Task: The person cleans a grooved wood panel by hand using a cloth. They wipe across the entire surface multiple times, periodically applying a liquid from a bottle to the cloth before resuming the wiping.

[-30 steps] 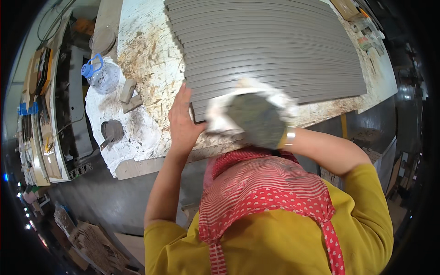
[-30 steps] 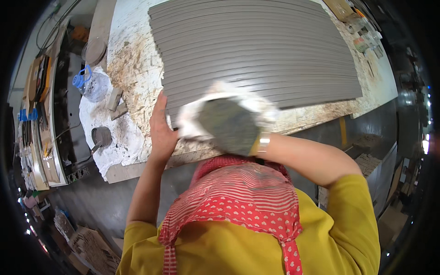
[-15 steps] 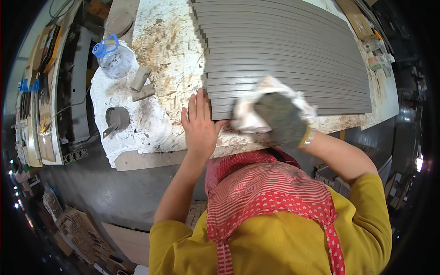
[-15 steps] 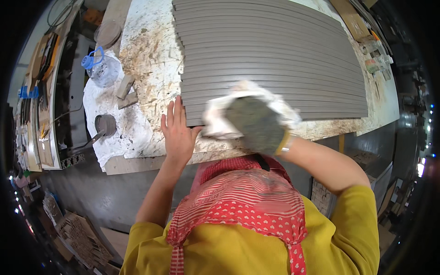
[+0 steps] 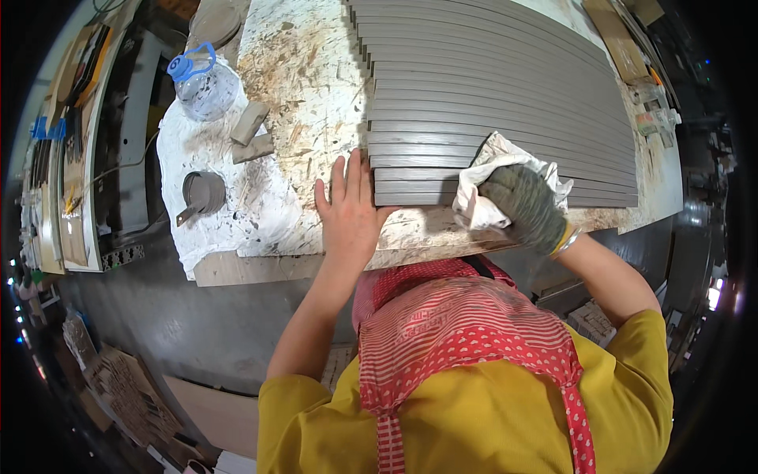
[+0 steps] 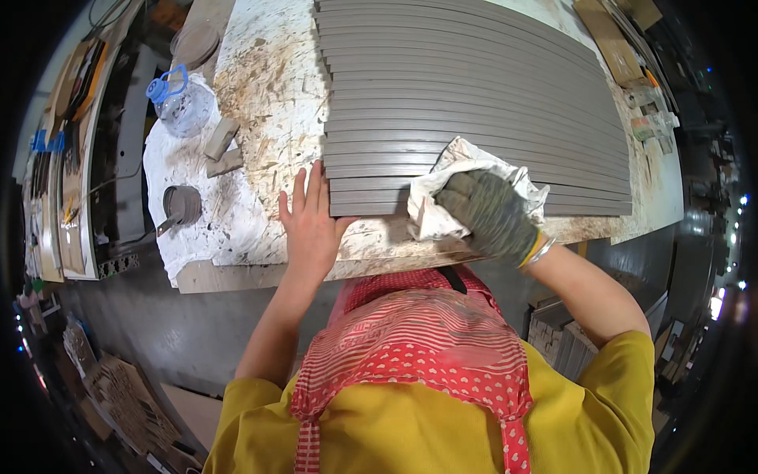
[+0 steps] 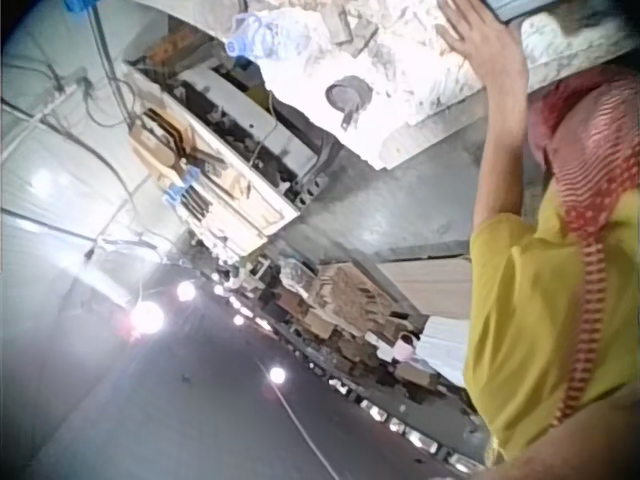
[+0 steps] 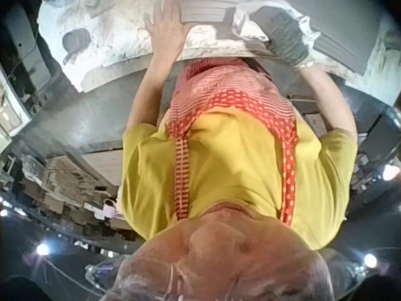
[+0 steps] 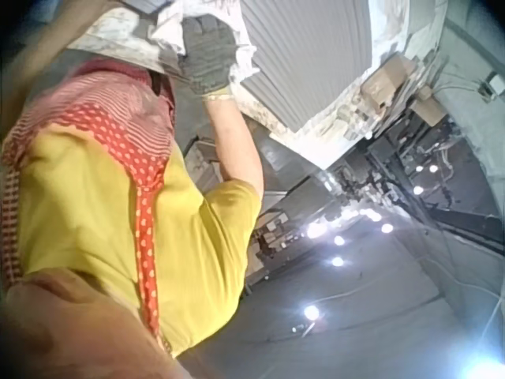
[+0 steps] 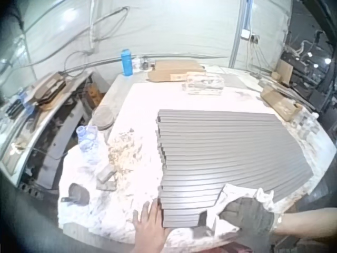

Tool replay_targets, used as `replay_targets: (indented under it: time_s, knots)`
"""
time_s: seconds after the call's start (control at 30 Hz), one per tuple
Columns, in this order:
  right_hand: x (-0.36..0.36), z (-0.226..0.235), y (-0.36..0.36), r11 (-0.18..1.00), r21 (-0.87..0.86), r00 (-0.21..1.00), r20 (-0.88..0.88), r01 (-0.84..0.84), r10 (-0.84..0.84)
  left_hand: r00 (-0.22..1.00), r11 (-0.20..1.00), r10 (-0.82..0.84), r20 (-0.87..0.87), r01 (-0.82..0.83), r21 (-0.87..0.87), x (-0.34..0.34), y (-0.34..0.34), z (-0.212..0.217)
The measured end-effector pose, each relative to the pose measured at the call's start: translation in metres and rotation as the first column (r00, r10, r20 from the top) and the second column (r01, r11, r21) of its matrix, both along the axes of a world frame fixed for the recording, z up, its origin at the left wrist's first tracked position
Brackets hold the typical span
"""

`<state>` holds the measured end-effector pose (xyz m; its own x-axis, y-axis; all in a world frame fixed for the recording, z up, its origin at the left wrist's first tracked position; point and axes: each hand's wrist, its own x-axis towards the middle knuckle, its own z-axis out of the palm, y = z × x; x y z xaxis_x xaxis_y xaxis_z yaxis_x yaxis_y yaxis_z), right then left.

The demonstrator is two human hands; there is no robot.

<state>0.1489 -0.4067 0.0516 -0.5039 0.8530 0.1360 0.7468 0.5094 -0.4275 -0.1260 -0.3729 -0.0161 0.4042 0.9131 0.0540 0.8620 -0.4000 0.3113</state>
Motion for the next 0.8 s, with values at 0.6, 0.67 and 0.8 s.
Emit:
replay_targets:
  time_s: [0.6, 0.67, 0.8]
  knots:
    - [-0.098, -0.011, 0.046, 0.931, -0.070, 0.933, 0.017, -0.358, 0.360, 0.791, 0.967, 0.067, 0.609, 0.098, -0.234, -0.009, 0.000, -0.021]
    - [-0.091, -0.001, 0.049, 0.938, -0.148, 0.941, 0.083, -0.314, 0.328, 0.849, 0.965, 0.060, 0.524, 0.084, -0.248, -0.010, -0.001, -0.017]
    - [-0.064, 0.004, 0.035, 0.963, -0.015, 0.961, 0.054, -0.269, 0.270, 0.998, 0.998, -0.050, -0.039, 0.051, 0.029, -0.012, 0.000, -0.004]
